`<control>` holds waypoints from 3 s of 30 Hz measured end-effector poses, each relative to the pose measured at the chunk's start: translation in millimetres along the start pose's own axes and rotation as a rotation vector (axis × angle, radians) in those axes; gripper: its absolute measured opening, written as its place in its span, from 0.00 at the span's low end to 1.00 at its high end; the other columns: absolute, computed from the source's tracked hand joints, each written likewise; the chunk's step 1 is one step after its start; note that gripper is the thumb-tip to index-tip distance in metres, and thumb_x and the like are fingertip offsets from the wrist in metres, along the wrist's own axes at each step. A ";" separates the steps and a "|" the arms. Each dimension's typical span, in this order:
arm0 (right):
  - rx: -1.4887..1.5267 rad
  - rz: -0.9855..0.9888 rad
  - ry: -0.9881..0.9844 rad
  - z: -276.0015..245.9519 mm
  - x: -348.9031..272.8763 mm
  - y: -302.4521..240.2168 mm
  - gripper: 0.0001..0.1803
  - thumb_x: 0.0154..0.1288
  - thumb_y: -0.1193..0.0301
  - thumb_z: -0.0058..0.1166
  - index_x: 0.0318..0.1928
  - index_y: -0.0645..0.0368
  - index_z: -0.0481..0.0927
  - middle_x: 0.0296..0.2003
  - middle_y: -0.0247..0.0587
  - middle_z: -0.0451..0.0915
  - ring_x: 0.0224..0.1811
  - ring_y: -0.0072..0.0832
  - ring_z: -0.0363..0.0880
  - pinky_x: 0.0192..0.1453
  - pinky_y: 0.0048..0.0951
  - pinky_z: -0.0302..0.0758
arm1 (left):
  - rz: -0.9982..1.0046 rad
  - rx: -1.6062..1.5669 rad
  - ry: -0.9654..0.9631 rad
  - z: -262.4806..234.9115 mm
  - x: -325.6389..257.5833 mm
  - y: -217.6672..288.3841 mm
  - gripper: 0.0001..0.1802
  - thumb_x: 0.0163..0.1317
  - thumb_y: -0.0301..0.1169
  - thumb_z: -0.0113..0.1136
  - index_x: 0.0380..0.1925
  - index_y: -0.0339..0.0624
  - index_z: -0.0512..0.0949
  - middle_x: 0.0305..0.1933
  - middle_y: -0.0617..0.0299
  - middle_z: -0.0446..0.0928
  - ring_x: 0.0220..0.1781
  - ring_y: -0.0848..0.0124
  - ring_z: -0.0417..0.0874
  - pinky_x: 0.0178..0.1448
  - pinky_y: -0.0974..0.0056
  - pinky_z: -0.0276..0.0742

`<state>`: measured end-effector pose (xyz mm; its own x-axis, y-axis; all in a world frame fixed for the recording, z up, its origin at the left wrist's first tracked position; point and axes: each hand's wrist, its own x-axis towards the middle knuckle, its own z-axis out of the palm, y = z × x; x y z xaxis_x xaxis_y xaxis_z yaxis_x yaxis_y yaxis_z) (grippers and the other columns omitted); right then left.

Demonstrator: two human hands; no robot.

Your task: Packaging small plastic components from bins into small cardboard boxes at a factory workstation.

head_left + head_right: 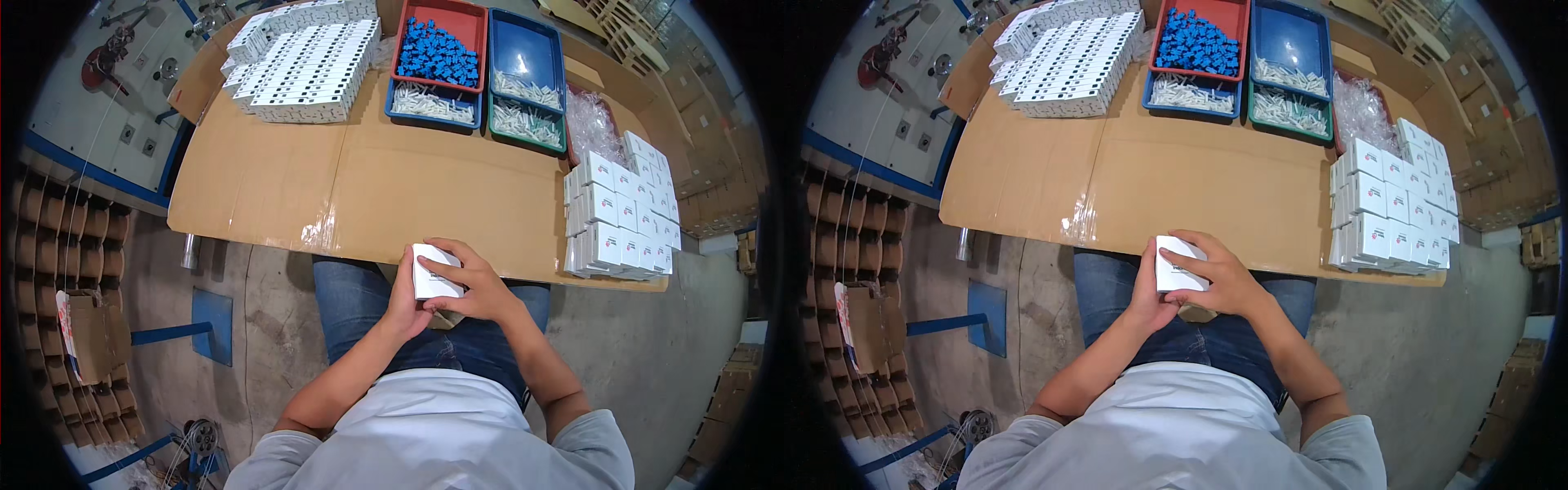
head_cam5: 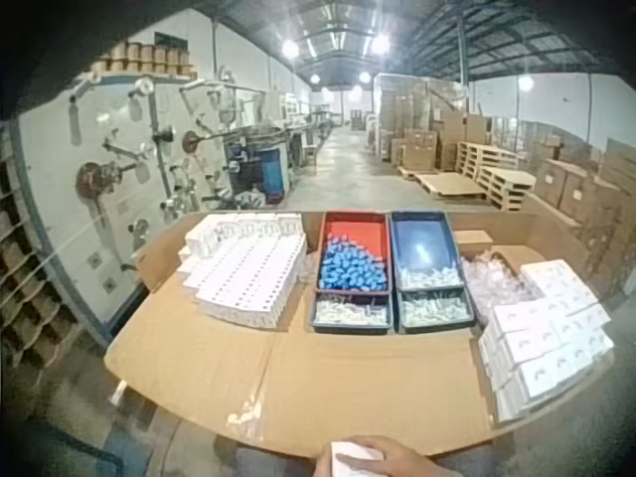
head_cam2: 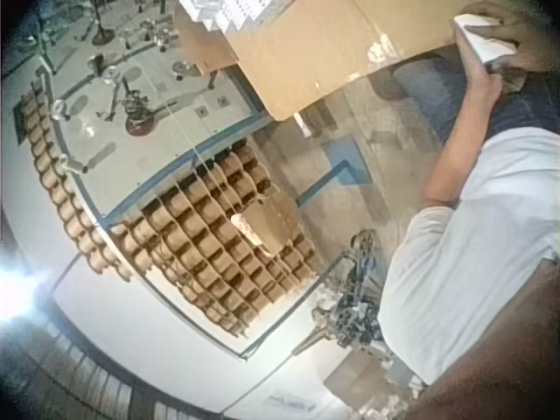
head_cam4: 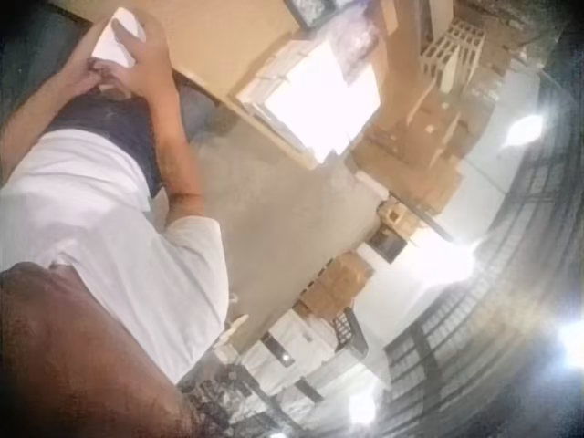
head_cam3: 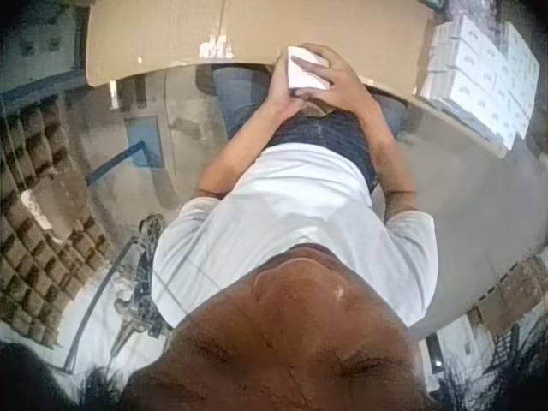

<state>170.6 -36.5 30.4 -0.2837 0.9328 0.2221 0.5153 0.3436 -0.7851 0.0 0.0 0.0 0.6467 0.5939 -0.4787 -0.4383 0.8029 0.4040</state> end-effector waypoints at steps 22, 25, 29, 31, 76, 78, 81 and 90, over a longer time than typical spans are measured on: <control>0.925 0.607 0.416 27.4 -0.1 9.4 0.16 0.67 0.76 0.71 0.52 0.64 0.82 0.41 0.33 0.86 0.41 0.17 0.81 0.48 0.24 0.79 | 0.535 0.674 0.009 -16.3 -15.1 -3.0 0.23 0.75 0.27 0.61 0.67 0.35 0.74 0.62 0.62 0.76 0.63 0.72 0.77 0.67 0.67 0.72; 0.990 0.525 0.397 15.4 -4.3 5.6 0.14 0.66 0.78 0.70 0.50 0.64 0.82 0.40 0.34 0.85 0.42 0.17 0.81 0.48 0.22 0.79 | 0.653 0.769 0.011 -15.0 -13.9 0.9 0.19 0.74 0.27 0.63 0.62 0.35 0.78 0.60 0.61 0.78 0.62 0.73 0.78 0.67 0.66 0.72; 0.940 0.446 0.415 16.7 -9.3 12.0 0.13 0.65 0.80 0.70 0.48 0.65 0.82 0.40 0.33 0.85 0.43 0.16 0.81 0.49 0.21 0.79 | 0.502 0.662 -0.005 -11.8 -14.7 4.1 0.15 0.73 0.27 0.65 0.57 0.35 0.82 0.58 0.60 0.80 0.60 0.74 0.79 0.67 0.66 0.73; 0.907 0.499 0.382 15.3 -7.5 10.2 0.16 0.64 0.80 0.71 0.50 0.65 0.81 0.42 0.35 0.85 0.46 0.18 0.82 0.51 0.22 0.80 | 0.419 0.537 0.001 -15.7 -12.8 2.8 0.15 0.75 0.29 0.64 0.58 0.37 0.80 0.59 0.59 0.81 0.59 0.72 0.81 0.67 0.63 0.75; 0.838 0.424 0.396 12.3 -10.8 14.1 0.32 0.62 0.78 0.73 0.66 0.63 0.77 0.56 0.41 0.84 0.58 0.26 0.82 0.65 0.33 0.79 | 0.638 0.643 0.039 1.3 1.5 17.4 0.16 0.72 0.26 0.67 0.57 0.35 0.80 0.49 0.64 0.82 0.51 0.75 0.81 0.58 0.67 0.78; 0.804 0.355 0.487 22.9 -8.6 11.4 0.40 0.61 0.76 0.75 0.72 0.61 0.72 0.62 0.43 0.80 0.62 0.28 0.80 0.67 0.35 0.78 | 0.686 0.660 0.139 0.8 6.1 14.5 0.17 0.73 0.27 0.66 0.59 0.35 0.78 0.49 0.63 0.81 0.51 0.75 0.81 0.58 0.67 0.78; 0.519 0.358 0.429 30.7 -3.1 7.3 0.49 0.58 0.74 0.77 0.77 0.59 0.62 0.69 0.45 0.74 0.67 0.31 0.75 0.71 0.36 0.74 | 0.699 0.643 0.234 1.4 6.6 18.6 0.20 0.76 0.29 0.63 0.64 0.36 0.75 0.54 0.59 0.83 0.55 0.74 0.82 0.60 0.67 0.78; 0.594 0.590 0.399 22.1 18.6 34.8 0.17 0.77 0.68 0.59 0.60 0.63 0.80 0.48 0.36 0.86 0.50 0.23 0.82 0.56 0.31 0.80 | 0.578 0.916 0.112 -61.6 44.1 99.0 0.22 0.74 0.26 0.63 0.66 0.37 0.76 0.46 0.54 0.89 0.51 0.73 0.88 0.64 0.67 0.78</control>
<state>165.3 -9.6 -5.7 0.2490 0.9452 -0.2113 -0.0427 -0.2072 -0.9774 -53.3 108.9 -29.2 0.4110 0.9082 -0.0789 0.0036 0.0850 0.9964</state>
